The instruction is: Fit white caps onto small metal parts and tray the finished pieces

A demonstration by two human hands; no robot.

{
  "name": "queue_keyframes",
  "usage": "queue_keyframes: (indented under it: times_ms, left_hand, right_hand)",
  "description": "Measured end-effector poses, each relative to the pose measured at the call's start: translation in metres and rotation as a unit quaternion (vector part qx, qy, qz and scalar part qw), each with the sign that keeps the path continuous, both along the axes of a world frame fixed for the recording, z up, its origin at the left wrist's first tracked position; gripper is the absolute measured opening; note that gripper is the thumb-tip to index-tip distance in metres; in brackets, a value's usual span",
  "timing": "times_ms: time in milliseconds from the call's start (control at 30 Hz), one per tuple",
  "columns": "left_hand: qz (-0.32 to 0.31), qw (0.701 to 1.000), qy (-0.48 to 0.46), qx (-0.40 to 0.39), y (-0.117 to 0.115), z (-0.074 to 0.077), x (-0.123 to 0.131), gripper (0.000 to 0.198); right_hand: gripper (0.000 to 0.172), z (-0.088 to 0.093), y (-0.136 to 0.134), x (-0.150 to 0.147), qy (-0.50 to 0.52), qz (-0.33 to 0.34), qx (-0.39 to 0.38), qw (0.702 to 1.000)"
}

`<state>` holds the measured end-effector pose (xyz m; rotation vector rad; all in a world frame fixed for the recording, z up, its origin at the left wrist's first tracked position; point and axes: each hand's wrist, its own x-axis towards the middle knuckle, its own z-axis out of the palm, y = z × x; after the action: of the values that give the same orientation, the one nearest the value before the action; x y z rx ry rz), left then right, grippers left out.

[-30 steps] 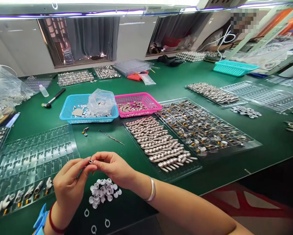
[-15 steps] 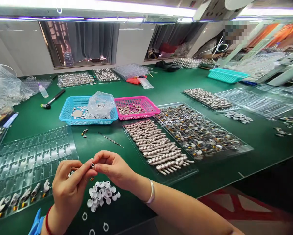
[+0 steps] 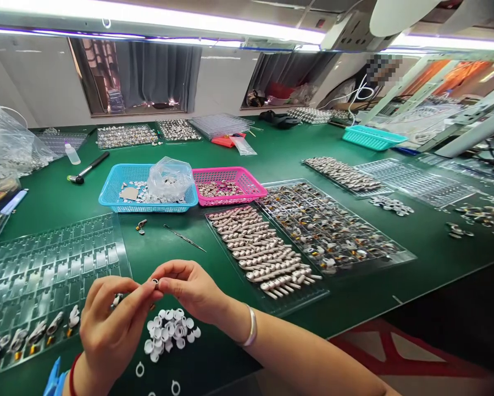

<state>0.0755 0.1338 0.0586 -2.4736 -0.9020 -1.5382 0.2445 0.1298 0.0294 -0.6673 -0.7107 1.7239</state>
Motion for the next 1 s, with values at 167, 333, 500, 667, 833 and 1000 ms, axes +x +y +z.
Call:
queue_keyframes:
  times_ms: [167, 333, 500, 667, 833, 1000]
  left_hand:
    - [-0.004, 1.0, 0.003, 0.003, 0.001, 0.0, 0.001, 0.028]
    - [-0.021, 0.999, 0.017, 0.018, 0.001, 0.001, 0.003, 0.027]
    - [-0.046, 0.999, 0.01, 0.006, -0.002, 0.003, 0.003, 0.03]
    - [-0.041, 0.998, -0.033, -0.044, -0.004, -0.002, 0.003, 0.032]
    - [-0.023, 0.992, -0.061, -0.105, -0.002, -0.008, 0.003, 0.033]
    - [-0.102, 0.983, -0.01, -0.153, 0.009, -0.006, -0.002, 0.037]
  right_hand:
    - [0.029, -0.003, 0.0, 0.0, -0.017, -0.004, 0.004, 1.0]
    - [0.027, -0.003, -0.002, -0.001, -0.022, -0.013, 0.0, 1.0]
    - [0.027, -0.001, -0.004, -0.001, -0.024, -0.015, -0.001, 1.0]
    - [0.03, 0.001, -0.004, -0.002, -0.007, -0.003, 0.017, 1.0]
    - [0.032, 0.006, -0.002, 0.001, -0.003, -0.002, 0.014, 1.0]
    - [0.039, 0.011, 0.002, 0.011, -0.005, 0.025, 0.019, 0.999]
